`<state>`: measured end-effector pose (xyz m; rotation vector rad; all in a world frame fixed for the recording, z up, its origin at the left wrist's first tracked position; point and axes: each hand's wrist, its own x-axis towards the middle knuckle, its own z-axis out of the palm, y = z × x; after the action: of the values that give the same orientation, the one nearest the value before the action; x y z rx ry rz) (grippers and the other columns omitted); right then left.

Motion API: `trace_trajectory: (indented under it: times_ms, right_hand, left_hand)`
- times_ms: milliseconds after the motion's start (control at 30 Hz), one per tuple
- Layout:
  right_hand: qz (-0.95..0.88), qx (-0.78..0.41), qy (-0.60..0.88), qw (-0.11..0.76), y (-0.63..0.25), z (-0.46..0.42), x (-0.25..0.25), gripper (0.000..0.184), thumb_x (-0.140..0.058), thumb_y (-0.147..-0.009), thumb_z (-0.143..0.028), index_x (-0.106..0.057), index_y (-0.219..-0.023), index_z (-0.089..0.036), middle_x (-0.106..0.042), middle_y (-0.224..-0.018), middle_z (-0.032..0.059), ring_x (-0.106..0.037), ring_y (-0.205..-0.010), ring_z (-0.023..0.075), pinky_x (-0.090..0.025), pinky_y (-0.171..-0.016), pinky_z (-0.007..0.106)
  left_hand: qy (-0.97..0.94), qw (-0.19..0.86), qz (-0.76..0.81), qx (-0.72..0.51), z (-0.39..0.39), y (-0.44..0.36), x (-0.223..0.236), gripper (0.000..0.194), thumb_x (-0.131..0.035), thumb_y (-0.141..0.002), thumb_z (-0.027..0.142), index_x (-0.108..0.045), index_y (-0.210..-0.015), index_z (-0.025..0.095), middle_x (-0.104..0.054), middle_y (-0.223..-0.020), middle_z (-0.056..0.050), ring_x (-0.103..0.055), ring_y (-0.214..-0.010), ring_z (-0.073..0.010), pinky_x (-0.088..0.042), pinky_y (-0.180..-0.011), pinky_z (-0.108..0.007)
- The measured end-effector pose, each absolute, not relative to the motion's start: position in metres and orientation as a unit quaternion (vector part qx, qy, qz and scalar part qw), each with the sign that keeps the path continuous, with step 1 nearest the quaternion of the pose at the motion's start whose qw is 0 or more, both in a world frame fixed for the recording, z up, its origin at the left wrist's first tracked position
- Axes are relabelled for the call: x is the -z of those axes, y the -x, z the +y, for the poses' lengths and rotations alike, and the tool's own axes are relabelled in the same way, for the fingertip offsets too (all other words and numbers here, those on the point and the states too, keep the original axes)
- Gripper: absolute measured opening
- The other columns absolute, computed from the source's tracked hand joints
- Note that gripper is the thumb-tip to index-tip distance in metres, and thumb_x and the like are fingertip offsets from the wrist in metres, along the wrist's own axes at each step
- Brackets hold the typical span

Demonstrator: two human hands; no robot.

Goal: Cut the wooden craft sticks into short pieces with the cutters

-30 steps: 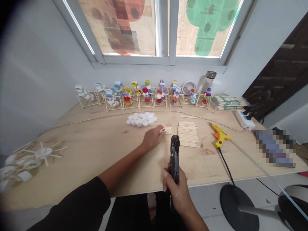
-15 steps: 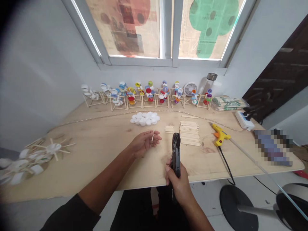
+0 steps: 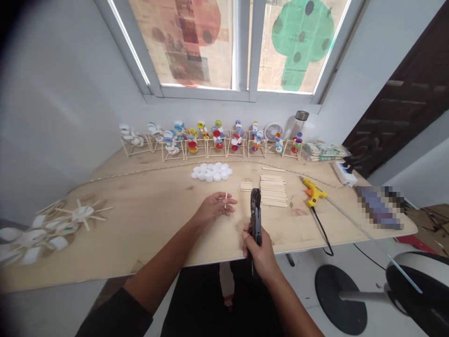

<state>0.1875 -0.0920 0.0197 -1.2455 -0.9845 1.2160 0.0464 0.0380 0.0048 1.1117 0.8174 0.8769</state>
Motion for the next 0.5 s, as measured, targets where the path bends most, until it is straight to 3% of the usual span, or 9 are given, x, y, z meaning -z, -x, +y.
trace_trajectory:
  times_ms: [267,500]
  right_hand:
    - [-0.365,-0.526,0.473,0.605,-0.189,-0.1,-0.014,0.029,-0.059,-0.077,-0.041,-0.048,-0.092,-0.018,-0.047,-0.057,-0.0066,-0.045,-0.046,0.01,-0.035,-0.048,0.024]
    - [-0.32,-0.54,0.427,0.651,-0.195,-0.1,-0.016,0.029,-0.059,-0.076,-0.042,-0.048,-0.092,-0.02,-0.047,-0.063,-0.0055,-0.047,-0.05,0.0102,-0.036,-0.051,0.024]
  left_hand:
    - [-0.565,0.62,0.374,-0.395,0.029,-0.057,0.002,0.027,-0.06,-0.07,0.037,-0.048,-0.079,0.015,-0.067,-0.074,-0.006,-0.057,-0.05,-0.0099,-0.04,-0.044,-0.02]
    - [-0.636,0.529,0.407,-0.386,0.024,-0.06,0.002,0.026,-0.051,-0.076,0.041,-0.049,-0.081,0.016,-0.066,-0.071,-0.005,-0.05,-0.041,-0.007,-0.034,-0.038,-0.018]
